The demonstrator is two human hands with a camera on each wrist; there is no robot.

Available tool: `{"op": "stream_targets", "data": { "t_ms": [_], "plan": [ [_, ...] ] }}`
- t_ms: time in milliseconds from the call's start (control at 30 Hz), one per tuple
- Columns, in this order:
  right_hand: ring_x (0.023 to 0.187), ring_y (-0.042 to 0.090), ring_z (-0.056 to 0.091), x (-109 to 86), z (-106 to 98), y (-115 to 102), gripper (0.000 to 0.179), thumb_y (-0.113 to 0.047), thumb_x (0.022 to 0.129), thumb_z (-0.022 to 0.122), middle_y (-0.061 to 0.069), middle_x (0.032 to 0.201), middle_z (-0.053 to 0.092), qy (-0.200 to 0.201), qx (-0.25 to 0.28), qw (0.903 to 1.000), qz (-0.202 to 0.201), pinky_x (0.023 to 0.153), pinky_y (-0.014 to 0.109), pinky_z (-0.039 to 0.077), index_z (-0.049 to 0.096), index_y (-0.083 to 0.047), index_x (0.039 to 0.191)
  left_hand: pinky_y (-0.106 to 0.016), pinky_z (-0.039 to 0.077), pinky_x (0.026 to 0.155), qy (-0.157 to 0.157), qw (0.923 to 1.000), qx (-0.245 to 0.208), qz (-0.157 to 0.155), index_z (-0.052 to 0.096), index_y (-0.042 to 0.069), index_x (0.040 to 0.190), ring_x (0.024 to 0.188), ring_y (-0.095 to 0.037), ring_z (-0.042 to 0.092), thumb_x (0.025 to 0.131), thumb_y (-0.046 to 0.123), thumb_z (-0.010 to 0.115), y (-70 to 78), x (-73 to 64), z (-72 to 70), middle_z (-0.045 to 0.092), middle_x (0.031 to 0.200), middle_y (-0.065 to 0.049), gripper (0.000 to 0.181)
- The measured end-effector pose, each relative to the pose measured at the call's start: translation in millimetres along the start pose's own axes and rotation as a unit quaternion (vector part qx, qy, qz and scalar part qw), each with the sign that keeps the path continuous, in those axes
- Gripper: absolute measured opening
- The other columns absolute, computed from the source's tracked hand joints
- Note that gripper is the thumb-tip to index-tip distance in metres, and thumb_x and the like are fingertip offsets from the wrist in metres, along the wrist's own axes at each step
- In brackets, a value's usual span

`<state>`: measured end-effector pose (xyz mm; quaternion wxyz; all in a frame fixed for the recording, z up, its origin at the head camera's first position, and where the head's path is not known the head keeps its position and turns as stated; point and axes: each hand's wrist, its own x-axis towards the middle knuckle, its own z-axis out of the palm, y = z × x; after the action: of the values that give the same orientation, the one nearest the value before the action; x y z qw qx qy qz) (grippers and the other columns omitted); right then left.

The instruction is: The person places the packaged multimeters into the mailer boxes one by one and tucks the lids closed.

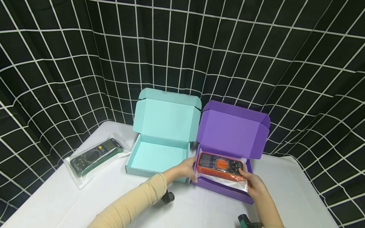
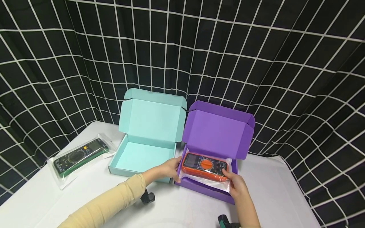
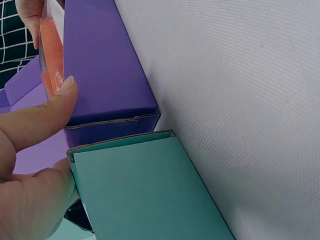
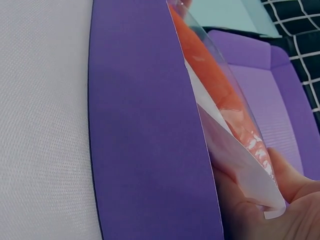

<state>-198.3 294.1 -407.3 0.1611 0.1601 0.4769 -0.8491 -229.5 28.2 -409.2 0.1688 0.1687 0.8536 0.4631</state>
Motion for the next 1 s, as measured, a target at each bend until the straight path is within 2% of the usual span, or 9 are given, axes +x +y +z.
{"op": "stream_targets", "data": {
  "t_ms": [300,533,700,833,900,1000],
  "plan": [
    [0.079,0.019,0.061,-1.4,3,1,0.028,-0.007,0.091,0.045,0.010,0.083,0.060,0.011,-0.029,0.9995,0.000,0.083,0.033,0.048,0.030,0.003,0.113,-0.040,0.037,0.095,-0.002,1.0000,0.003,0.001,0.026,0.002,0.137,0.111,-0.029,0.046,0.051,-0.008,0.077,-1.4,1.3,0.1,0.045,0.127,-0.016,0.100],
    [0.075,0.015,0.061,-1.5,5,4,0.034,-0.005,0.089,0.047,0.005,0.080,0.060,0.034,-0.091,0.9950,-0.022,0.077,0.028,0.050,0.030,0.007,0.116,-0.040,0.036,0.096,0.002,0.9999,0.012,-0.004,0.025,0.000,0.137,0.115,-0.030,0.042,0.052,-0.006,0.078,-1.6,1.1,0.2,0.043,0.129,-0.016,0.101],
    [0.071,0.012,0.061,0.3,6,6,0.034,-0.004,0.089,0.046,0.003,0.076,0.060,0.045,-0.147,0.9874,-0.036,0.071,0.026,0.052,0.030,0.012,0.115,-0.041,0.035,0.097,0.000,1.0000,0.003,-0.004,0.024,0.002,0.138,0.117,-0.030,0.041,0.052,-0.008,0.077,-0.8,0.4,0.4,0.042,0.131,-0.016,0.102],
    [0.065,0.010,0.059,2.2,7,7,0.035,-0.005,0.088,0.049,0.001,0.071,0.059,0.071,-0.206,0.9746,-0.051,0.063,0.022,0.051,0.034,0.016,0.111,-0.042,0.035,0.097,-0.002,1.0000,-0.004,-0.001,0.024,0.003,0.139,0.116,-0.030,0.041,0.052,-0.009,0.076,0.0,-0.4,0.1,0.042,0.130,-0.016,0.102],
    [0.058,0.008,0.055,3.3,8,9,0.036,-0.006,0.086,0.051,0.000,0.067,0.058,0.106,-0.247,0.9611,-0.064,0.053,0.019,0.049,0.037,0.017,0.110,-0.042,0.034,0.097,-0.002,1.0000,-0.004,0.000,0.024,0.004,0.139,0.116,-0.031,0.041,0.052,-0.009,0.076,-0.1,-0.6,0.1,0.042,0.130,-0.016,0.103],
    [0.055,0.007,0.051,4.7,8,11,0.043,-0.006,0.084,0.056,0.000,0.066,0.056,0.160,-0.297,0.9372,-0.087,0.047,0.018,0.045,0.038,0.021,0.112,-0.042,0.035,0.096,0.001,1.0000,0.002,0.002,0.024,0.004,0.139,0.115,-0.031,0.042,0.051,-0.008,0.077,-0.6,-0.3,0.1,0.042,0.130,-0.016,0.103]
  ]
}}
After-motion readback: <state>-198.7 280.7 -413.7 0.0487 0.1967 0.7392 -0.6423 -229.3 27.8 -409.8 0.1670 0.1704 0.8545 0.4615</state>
